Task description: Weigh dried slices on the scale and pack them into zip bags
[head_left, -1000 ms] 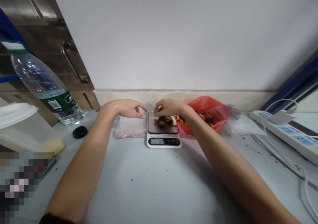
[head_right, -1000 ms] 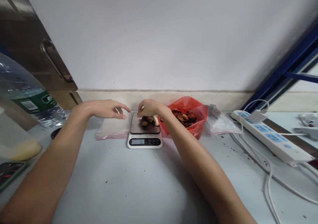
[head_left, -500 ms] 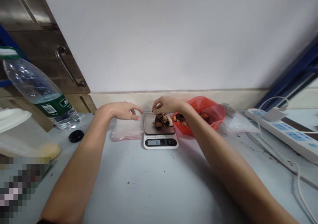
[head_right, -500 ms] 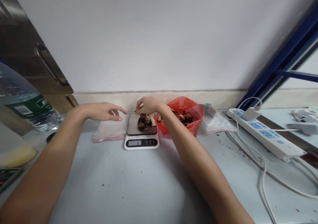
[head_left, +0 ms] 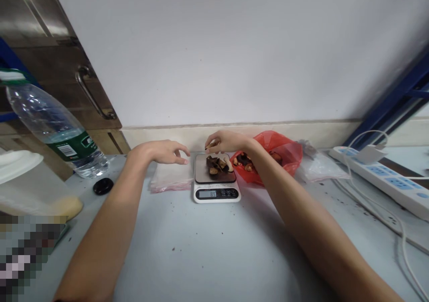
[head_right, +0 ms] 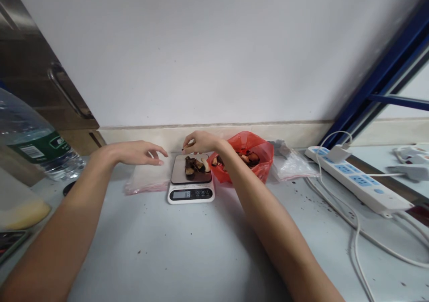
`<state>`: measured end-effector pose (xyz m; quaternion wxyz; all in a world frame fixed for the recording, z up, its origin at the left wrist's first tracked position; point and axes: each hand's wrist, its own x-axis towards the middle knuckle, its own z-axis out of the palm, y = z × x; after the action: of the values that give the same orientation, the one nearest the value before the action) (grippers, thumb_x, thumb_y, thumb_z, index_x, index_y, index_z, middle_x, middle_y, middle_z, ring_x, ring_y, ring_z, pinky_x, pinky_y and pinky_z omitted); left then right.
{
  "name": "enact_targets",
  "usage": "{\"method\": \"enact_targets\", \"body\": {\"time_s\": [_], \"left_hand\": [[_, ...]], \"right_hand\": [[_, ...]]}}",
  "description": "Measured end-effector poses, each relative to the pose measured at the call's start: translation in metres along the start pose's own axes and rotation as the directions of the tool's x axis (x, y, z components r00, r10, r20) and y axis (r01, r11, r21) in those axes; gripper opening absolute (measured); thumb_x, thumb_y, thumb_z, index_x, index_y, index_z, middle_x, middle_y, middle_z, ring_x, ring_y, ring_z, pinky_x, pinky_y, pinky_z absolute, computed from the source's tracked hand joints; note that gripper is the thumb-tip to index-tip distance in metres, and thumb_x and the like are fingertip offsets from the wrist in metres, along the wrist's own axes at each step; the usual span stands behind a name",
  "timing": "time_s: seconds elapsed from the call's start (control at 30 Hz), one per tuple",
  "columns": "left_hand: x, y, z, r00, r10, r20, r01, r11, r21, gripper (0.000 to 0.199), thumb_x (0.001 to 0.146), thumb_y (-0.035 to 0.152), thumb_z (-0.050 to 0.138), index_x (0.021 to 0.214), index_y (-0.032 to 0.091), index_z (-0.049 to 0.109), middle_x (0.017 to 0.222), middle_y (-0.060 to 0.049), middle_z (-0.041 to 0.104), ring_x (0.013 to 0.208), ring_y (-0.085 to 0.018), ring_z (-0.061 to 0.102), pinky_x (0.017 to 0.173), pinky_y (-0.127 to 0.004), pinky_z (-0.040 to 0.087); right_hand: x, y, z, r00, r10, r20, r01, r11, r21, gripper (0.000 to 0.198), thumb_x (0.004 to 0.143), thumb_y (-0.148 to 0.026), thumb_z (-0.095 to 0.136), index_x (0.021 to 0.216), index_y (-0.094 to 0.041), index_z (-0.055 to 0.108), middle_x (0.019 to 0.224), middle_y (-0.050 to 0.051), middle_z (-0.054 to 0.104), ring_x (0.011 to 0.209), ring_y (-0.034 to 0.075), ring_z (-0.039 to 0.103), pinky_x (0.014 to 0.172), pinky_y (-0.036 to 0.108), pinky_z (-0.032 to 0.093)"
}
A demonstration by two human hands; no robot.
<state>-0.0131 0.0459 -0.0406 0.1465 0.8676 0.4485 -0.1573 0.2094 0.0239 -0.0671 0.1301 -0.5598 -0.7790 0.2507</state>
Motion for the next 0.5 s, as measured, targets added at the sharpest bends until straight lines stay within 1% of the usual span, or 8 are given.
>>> {"method": "enact_targets", "body": {"time_s": [0.13, 0.2, 0.27, 0.37, 0.43, 0.5], "left_hand": [[0.001, -0.003, 0.001, 1.0, -0.008, 0.028, 0.007, 1.0, 0.016, 0.055, 0.078, 0.058, 0.057, 0.122, 0.027, 0.067, 0.118, -0.009, 0.075, 0.099, -0.026, 0.069, 0.08, -0.029, 0.049], [0.003, -0.003, 0.003, 0.998, -0.035, 0.061, 0.034, 0.999, 0.016, 0.054, 0.07, 0.059, 0.065, 0.114, 0.027, 0.07, 0.113, -0.009, 0.076, 0.097, -0.028, 0.069, 0.077, -0.03, 0.05], [0.007, -0.001, 0.006, 0.992, -0.076, 0.101, 0.075, 0.997, 0.019, 0.056, 0.06, 0.058, 0.073, 0.107, 0.026, 0.071, 0.108, -0.01, 0.076, 0.094, -0.03, 0.069, 0.075, -0.033, 0.051], [0.012, 0.004, 0.012, 0.981, -0.138, 0.14, 0.135, 0.99, 0.027, 0.056, 0.05, 0.052, 0.08, 0.099, 0.025, 0.073, 0.107, -0.011, 0.075, 0.089, -0.031, 0.068, 0.073, -0.036, 0.053], [0.014, 0.008, 0.014, 0.977, -0.157, 0.141, 0.155, 0.988, 0.027, 0.047, 0.05, 0.044, 0.079, 0.092, 0.024, 0.075, 0.106, -0.011, 0.076, 0.088, -0.032, 0.068, 0.072, -0.037, 0.054], [0.014, 0.009, 0.016, 0.979, -0.145, 0.145, 0.145, 0.989, 0.014, 0.034, 0.054, 0.037, 0.074, 0.085, 0.023, 0.076, 0.103, -0.011, 0.077, 0.09, -0.033, 0.069, 0.073, -0.037, 0.054]], "right_hand": [[-0.007, -0.001, -0.009, 1.0, 0.01, -0.017, -0.011, 1.0, -0.02, 0.024, 0.088, -0.028, 0.067, 0.108, -0.019, 0.074, 0.111, 0.009, 0.077, 0.095, 0.02, 0.071, 0.078, 0.026, 0.052], [-0.012, -0.001, -0.015, 1.0, 0.0, -0.006, 0.0, 1.0, -0.014, 0.026, 0.085, -0.026, 0.068, 0.11, -0.019, 0.074, 0.112, 0.009, 0.077, 0.098, 0.021, 0.071, 0.079, 0.026, 0.053], [-0.018, 0.0, -0.021, 0.999, -0.023, 0.031, 0.023, 1.0, -0.02, 0.03, 0.081, -0.023, 0.069, 0.111, -0.019, 0.074, 0.113, 0.009, 0.076, 0.101, 0.022, 0.071, 0.08, 0.027, 0.054], [-0.027, 0.003, -0.03, 0.996, -0.045, 0.076, 0.05, 0.997, -0.057, 0.036, 0.076, -0.022, 0.07, 0.113, -0.02, 0.074, 0.113, 0.008, 0.076, 0.099, 0.022, 0.071, 0.08, 0.028, 0.054], [-0.034, 0.005, -0.036, 0.995, -0.046, 0.086, 0.053, 0.995, -0.085, 0.039, 0.074, -0.022, 0.071, 0.113, -0.02, 0.073, 0.109, 0.007, 0.077, 0.096, 0.021, 0.071, 0.078, 0.028, 0.054], [-0.041, 0.007, -0.042, 0.995, -0.028, 0.096, 0.037, 0.994, -0.1, 0.039, 0.072, -0.022, 0.072, 0.111, -0.021, 0.074, 0.103, 0.006, 0.078, 0.091, 0.021, 0.072, 0.075, 0.027, 0.054]]}}
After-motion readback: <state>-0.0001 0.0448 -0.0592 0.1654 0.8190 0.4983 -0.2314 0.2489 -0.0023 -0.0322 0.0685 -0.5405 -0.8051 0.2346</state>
